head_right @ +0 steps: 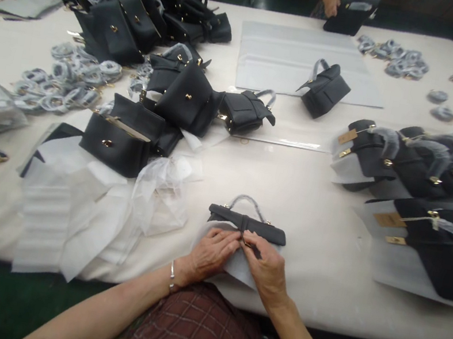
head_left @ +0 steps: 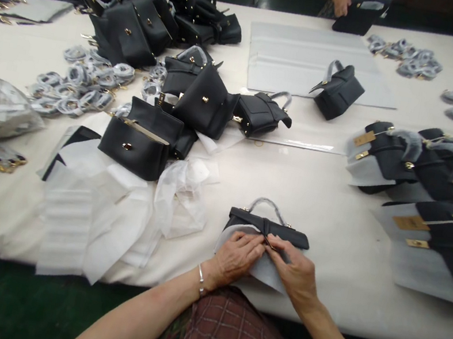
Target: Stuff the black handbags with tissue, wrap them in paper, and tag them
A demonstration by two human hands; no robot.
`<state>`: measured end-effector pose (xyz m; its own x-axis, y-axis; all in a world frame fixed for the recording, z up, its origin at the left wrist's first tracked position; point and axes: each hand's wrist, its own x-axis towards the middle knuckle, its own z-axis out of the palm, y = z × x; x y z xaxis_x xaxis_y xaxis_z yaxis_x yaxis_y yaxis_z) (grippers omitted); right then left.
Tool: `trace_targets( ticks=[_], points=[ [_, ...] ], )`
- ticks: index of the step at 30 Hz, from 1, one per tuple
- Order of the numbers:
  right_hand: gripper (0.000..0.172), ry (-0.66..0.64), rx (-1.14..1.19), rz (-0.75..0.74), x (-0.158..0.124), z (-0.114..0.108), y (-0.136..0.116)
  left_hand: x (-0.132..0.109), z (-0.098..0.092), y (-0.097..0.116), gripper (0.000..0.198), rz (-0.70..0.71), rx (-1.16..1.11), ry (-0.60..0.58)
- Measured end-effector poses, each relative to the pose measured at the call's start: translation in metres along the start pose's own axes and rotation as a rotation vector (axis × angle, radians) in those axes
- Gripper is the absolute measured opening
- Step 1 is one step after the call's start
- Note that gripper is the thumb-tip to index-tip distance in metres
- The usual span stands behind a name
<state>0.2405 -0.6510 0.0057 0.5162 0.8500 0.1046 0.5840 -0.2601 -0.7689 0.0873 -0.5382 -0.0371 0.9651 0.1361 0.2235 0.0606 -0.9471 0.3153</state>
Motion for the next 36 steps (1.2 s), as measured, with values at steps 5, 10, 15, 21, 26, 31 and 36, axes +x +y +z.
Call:
trace_targets(
  ticks=[5,10,15,21,26,31,36],
  points=[
    [0.025,0.069,0.042,0.139,0.009,-0.002,-0.007,0.001,-0.006,0.000,0.069,-0.011,0.027,-0.033],
    [0.028,0.035,0.095,0.353,0.063,-0.012,-0.012,0.012,-0.017,0.001,0.078,-0.164,-0.050,-0.128],
    [0.017,-0.118,0.007,0.356,0.101,-0.021,-0.024,0.021,-0.019,-0.003,0.081,-0.211,-0.106,-0.162],
    [0.018,-0.110,-0.127,0.200,0.043,-0.015,-0.029,0.018,-0.015,-0.001,0.075,-0.238,-0.129,-0.092],
    [0.024,0.018,0.006,0.199,-0.007,-0.001,-0.011,0.008,-0.009,0.005,0.074,-0.220,-0.084,-0.027],
    [0.029,0.028,0.163,0.320,-0.013,-0.001,0.001,-0.005,-0.005,-0.002,0.059,0.065,-0.059,0.041],
    [0.048,-0.084,0.389,0.577,0.013,-0.019,0.001,0.000,-0.012,0.002,0.027,0.251,-0.046,0.027]
  ],
)
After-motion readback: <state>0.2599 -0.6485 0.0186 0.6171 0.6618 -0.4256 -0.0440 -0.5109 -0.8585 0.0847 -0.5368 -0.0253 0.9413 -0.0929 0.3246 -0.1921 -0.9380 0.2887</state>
